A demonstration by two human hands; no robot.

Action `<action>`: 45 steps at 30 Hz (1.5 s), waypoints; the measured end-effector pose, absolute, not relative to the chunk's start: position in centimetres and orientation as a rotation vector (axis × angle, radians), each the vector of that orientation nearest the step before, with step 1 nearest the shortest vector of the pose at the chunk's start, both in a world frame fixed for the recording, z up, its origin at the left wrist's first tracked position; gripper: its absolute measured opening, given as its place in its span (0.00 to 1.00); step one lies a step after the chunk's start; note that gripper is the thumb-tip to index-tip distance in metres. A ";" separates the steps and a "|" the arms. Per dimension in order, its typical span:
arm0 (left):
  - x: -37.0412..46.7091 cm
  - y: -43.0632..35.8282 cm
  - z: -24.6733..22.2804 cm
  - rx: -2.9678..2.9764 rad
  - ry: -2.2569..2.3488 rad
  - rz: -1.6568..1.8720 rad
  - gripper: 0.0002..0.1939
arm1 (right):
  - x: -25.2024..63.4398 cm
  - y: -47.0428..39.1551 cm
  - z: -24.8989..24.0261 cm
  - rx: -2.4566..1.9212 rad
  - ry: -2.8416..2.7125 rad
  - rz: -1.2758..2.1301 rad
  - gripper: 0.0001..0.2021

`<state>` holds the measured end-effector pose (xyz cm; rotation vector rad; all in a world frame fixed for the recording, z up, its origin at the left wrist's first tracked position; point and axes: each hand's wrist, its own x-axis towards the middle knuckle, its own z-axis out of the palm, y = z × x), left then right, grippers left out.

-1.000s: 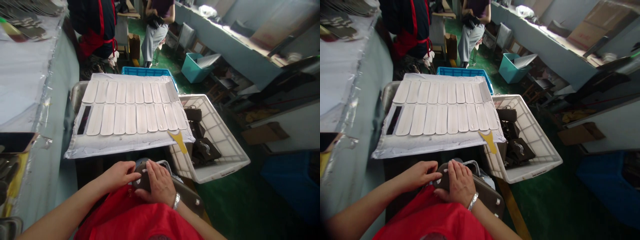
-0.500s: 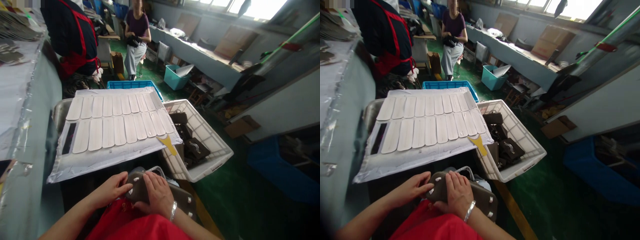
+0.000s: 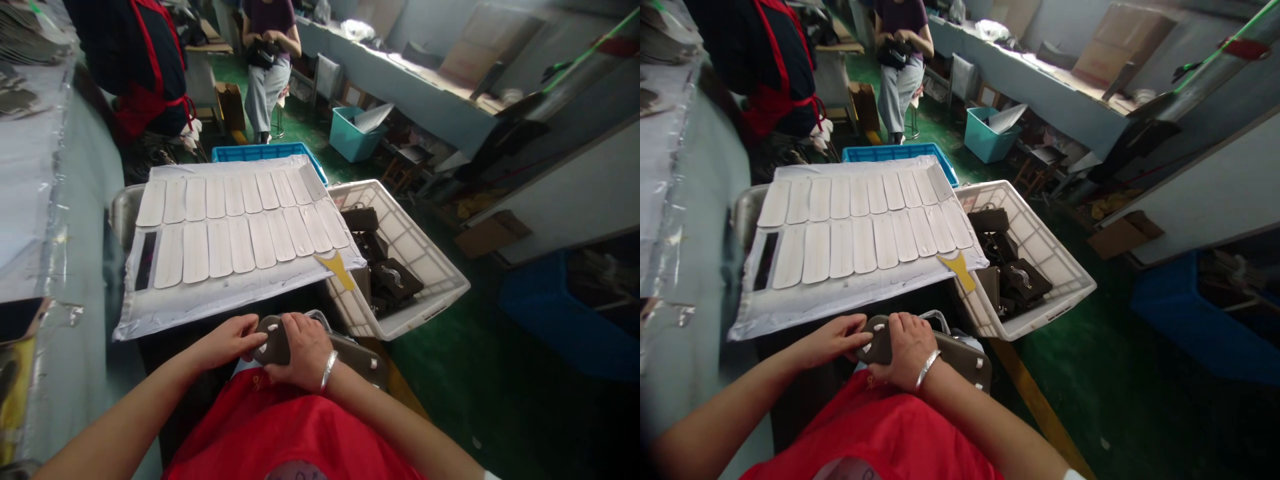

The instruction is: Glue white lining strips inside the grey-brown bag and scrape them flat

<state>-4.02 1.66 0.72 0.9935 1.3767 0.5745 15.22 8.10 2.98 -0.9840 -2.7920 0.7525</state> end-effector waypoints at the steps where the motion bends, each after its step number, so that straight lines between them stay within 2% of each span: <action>1: -4.0 1.6 0.7 0.993 1.373 0.581 0.19 | 15.2 8.0 2.9 -0.980 -2.792 0.741 0.40; 7: -3.7 1.1 0.6 0.988 1.375 0.625 0.20 | 14.7 7.5 2.5 -1.018 -2.787 0.666 0.36; 10: -3.6 0.9 0.6 1.090 1.439 0.594 0.21 | 15.6 7.5 3.0 -0.971 -2.805 0.694 0.41; 13: -4.3 1.0 1.1 1.346 1.617 0.447 0.20 | 19.5 8.2 4.1 -0.914 -2.743 0.803 0.45; 15: -4.8 1.3 2.1 1.488 1.712 0.406 0.19 | 23.7 8.7 4.8 -1.039 -2.579 0.870 0.43; 19: -4.0 2.5 4.1 1.920 1.691 0.455 0.36 | 33.0 8.5 4.2 -1.397 -2.063 0.983 0.29; 22: -0.7 4.0 3.8 2.355 1.446 0.338 0.46 | 37.2 6.9 2.6 -1.496 -1.641 1.287 0.27; 25: 4.1 5.3 2.3 2.513 1.239 0.183 0.50 | 37.7 5.3 0.8 -1.462 -1.351 1.524 0.23; 28: 8.7 5.9 1.3 2.527 1.234 0.088 0.48 | 36.5 4.7 -0.6 -1.382 -1.298 1.596 0.19; 33: 13.5 6.2 1.1 2.522 1.290 0.110 0.43 | 35.7 5.0 -1.0 -1.393 -1.436 1.518 0.16; 38: 14.9 6.4 1.7 2.473 1.309 0.094 0.38 | 36.2 5.2 -0.5 -1.449 -1.562 1.507 0.13; 45: 16.0 6.1 1.4 2.507 1.384 0.013 0.38 | 35.3 5.5 0.0 -1.668 -1.556 1.416 0.11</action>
